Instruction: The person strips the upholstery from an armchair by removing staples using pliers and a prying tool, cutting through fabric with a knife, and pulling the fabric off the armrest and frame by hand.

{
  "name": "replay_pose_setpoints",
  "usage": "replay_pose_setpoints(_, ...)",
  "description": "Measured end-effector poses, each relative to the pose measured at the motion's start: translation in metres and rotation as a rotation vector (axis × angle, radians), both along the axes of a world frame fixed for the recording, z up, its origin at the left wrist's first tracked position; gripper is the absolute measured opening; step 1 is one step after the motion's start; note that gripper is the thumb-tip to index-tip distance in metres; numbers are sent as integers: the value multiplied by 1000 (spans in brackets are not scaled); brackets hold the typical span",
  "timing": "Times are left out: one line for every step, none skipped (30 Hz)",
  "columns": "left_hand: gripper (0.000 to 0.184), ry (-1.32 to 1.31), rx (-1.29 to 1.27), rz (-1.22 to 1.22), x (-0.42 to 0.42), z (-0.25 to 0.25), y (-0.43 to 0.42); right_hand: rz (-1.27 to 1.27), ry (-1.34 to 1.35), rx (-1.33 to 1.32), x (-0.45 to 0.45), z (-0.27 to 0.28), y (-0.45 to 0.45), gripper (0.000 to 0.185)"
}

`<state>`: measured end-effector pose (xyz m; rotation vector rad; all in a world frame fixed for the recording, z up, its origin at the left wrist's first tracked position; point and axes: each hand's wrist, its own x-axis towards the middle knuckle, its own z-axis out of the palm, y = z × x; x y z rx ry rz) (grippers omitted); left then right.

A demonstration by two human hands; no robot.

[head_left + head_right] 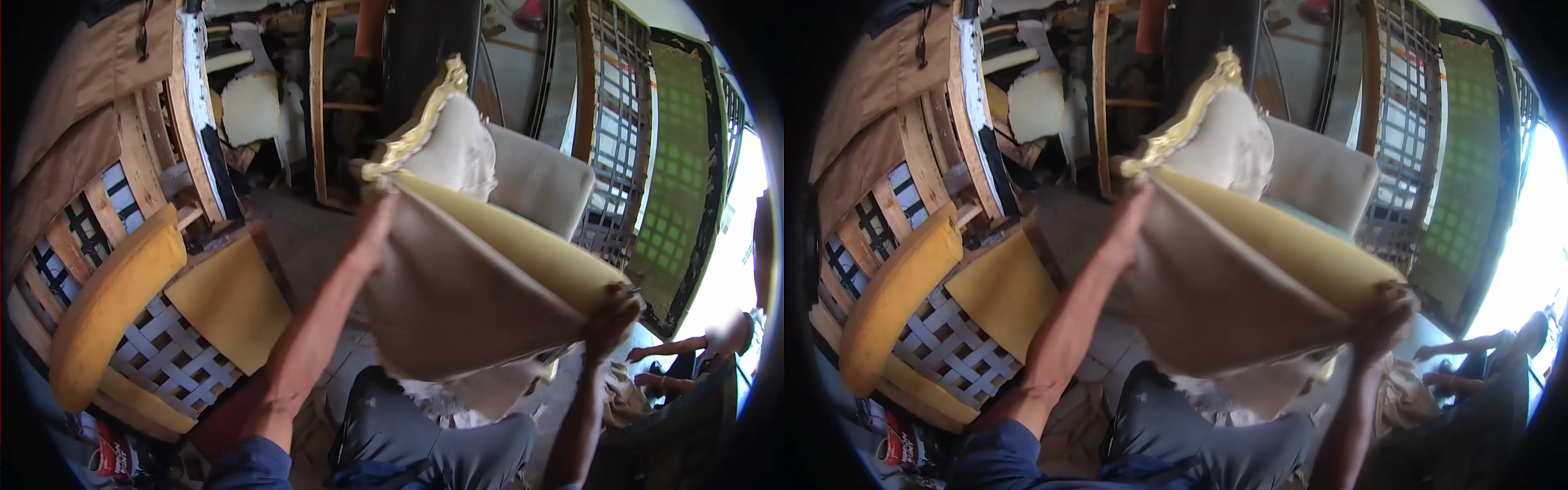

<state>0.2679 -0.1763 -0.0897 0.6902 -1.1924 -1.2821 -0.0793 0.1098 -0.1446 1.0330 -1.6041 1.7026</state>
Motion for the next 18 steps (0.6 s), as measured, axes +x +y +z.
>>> replay_pose_setpoints(59, 48, 131, -195, -16, -7, 26, -255, 45, 200, -33, 5, 21, 27)
replay_pose_setpoints(57, 114, 237, -395, -32, -4, 45, -517, 107, 374, -53, 27, 33, 29)
replay_pose_setpoints(57, 101, 182, -484, -48, -2, 64, -502, -19, 287, -34, 65, 37, 27)
replay_pose_setpoints(58, 79, 121, -576, -58, 2, 84, -488, -151, 194, -14, 93, 42, 26)
replay_pose_setpoints(57, 102, 206, -595, -59, 19, 113, -578, 267, 158, -27, 91, 41, 24)
replay_pose_setpoints(57, 121, 287, -613, -60, 33, 134, -432, 181, 101, 7, 110, 30, 23)
replay_pose_setpoints(57, 158, 241, -636, -67, 31, 139, -387, 307, 81, 25, 115, 16, 22)
replay_pose_setpoints(57, 154, 249, -654, -74, 28, 141, -382, 511, 157, 37, 121, -2, 22)
replay_pose_setpoints(53, 313, 329, -683, -80, 24, 140, -333, 329, 309, 53, 128, -26, 24)
replay_pose_setpoints(48, 470, 411, -705, -84, 23, 140, -236, 201, 424, 82, 146, -43, 25)
replay_pose_setpoints(55, 499, 464, -755, -79, 31, 137, -217, 163, 573, 90, 150, -64, 25)
replay_pose_setpoints(61, 459, 503, -716, -72, 44, 135, -195, 126, 713, 91, 147, -82, 27)
replay_pose_setpoints(59, 416, 489, -675, -71, 54, 127, -217, 171, 800, 88, 135, -96, 26)
replay_pose_setpoints(58, 378, 471, -629, -70, 61, 120, -234, 221, 886, 93, 132, -107, 26)
replay_pose_setpoints(55, 381, 467, -591, -69, 60, 114, -216, 112, 873, 97, 133, -111, 26)
replay_pose_setpoints(55, 378, 475, -577, -64, 42, 114, -202, 110, 881, 95, 134, -112, 26)
replay_pose_setpoints(55, 266, 408, -449, -56, 9, 122, -182, 107, 850, 88, 133, -114, 26)
replay_pose_setpoints(56, 159, 359, -321, -48, -19, 135, -164, 108, 838, 86, 130, -112, 26)
